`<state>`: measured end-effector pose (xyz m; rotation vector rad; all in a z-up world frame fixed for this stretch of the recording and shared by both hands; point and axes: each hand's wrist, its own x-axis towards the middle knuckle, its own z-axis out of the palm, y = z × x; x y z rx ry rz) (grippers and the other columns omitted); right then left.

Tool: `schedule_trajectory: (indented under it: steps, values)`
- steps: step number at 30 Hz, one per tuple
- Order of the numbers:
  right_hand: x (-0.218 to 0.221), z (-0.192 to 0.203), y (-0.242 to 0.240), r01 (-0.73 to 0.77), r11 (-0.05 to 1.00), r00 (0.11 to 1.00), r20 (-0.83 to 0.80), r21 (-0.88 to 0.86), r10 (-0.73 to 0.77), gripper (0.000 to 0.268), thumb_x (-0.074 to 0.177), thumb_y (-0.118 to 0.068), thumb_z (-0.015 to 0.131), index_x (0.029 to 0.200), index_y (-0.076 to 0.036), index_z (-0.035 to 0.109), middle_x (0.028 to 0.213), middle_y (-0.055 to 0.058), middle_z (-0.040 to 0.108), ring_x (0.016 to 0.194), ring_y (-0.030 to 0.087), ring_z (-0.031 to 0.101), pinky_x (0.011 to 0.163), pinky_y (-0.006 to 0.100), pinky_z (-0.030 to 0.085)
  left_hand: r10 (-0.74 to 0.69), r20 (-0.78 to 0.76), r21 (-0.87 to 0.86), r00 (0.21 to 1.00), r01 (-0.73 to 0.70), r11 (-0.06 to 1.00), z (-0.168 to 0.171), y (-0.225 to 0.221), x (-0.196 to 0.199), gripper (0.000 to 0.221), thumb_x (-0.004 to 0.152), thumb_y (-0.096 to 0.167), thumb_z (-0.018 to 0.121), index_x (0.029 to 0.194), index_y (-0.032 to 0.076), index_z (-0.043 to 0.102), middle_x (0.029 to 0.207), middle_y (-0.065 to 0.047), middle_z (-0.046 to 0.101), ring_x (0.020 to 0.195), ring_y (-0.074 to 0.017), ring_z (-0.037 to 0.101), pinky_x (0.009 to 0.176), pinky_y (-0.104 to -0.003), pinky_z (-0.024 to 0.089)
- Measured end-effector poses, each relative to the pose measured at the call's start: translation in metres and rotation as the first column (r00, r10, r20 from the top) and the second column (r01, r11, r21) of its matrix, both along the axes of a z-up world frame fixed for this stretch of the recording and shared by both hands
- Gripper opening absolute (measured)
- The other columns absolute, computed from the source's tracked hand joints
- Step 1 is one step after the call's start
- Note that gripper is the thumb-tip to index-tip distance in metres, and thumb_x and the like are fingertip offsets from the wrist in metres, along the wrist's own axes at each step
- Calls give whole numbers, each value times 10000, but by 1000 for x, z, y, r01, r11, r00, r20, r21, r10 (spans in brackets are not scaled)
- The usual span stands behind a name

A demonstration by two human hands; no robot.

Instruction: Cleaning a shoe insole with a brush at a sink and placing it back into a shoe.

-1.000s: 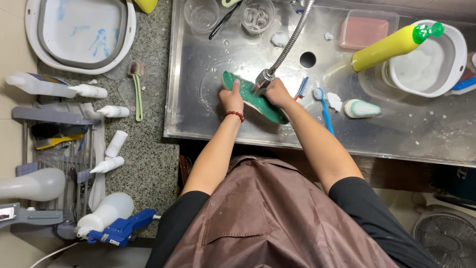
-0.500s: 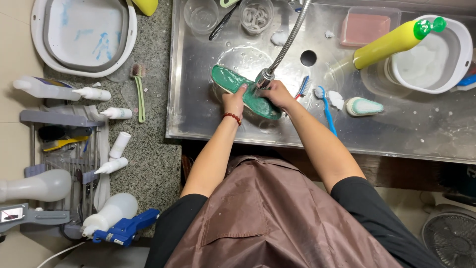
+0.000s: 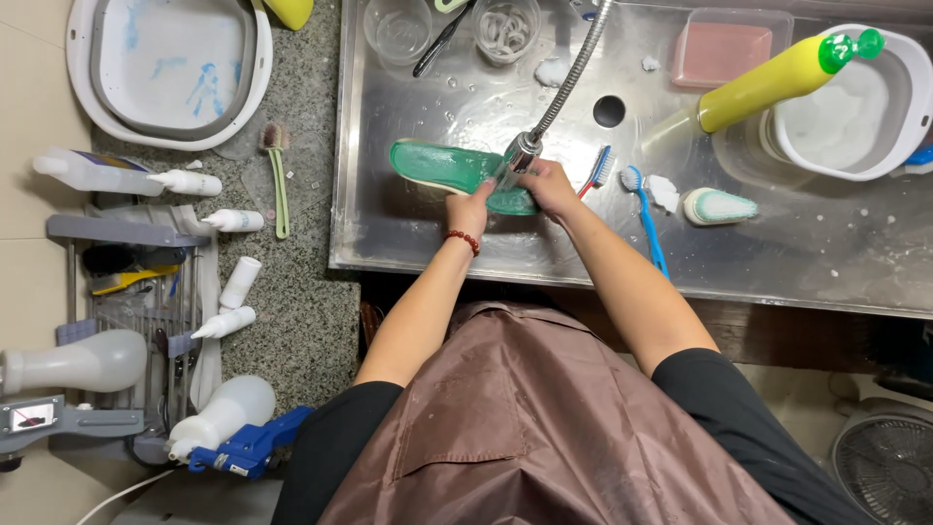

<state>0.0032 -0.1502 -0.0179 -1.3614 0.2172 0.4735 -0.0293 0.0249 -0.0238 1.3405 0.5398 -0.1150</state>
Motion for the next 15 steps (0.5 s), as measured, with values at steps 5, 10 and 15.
schedule_trajectory:
  steps: [5, 10, 15]
  values:
    - [-11, -1, 8, 76, 992, 994, -72, -96, -83, 225, 895, -136, 723, 1100, -61, 776, 998, 21, 760, 869, 101, 671, 800, 243, 540, 13, 29, 162, 999, -17, 987, 18, 2, 0, 260, 844, 136, 807, 1002, -51, 720, 953, -84, 763, 820, -167, 695, 761, -317, 546]
    - [-12, 44, 21, 292, 935, 799, -486, -201, -354, 339, 922, -465, 629, 899, -133, 694, 799, -1, 666, 713, 155, 625, 618, 367, 530, -29, 121, 64, 992, 21, 998, 12, -12, 2, 255, 867, 146, 804, 1021, -40, 723, 959, -55, 743, 823, -145, 656, 747, -316, 534]
    - [-13, 16, 13, 401, 613, 912, 235, -681, -335, 435, 900, -419, 716, 745, -14, 680, 607, 51, 602, 565, 164, 568, 592, 375, 454, -22, -82, -158, 996, 9, 987, -37, -23, 1, 239, 914, 137, 762, 1084, -29, 734, 964, -51, 717, 771, -150, 625, 619, -334, 525]
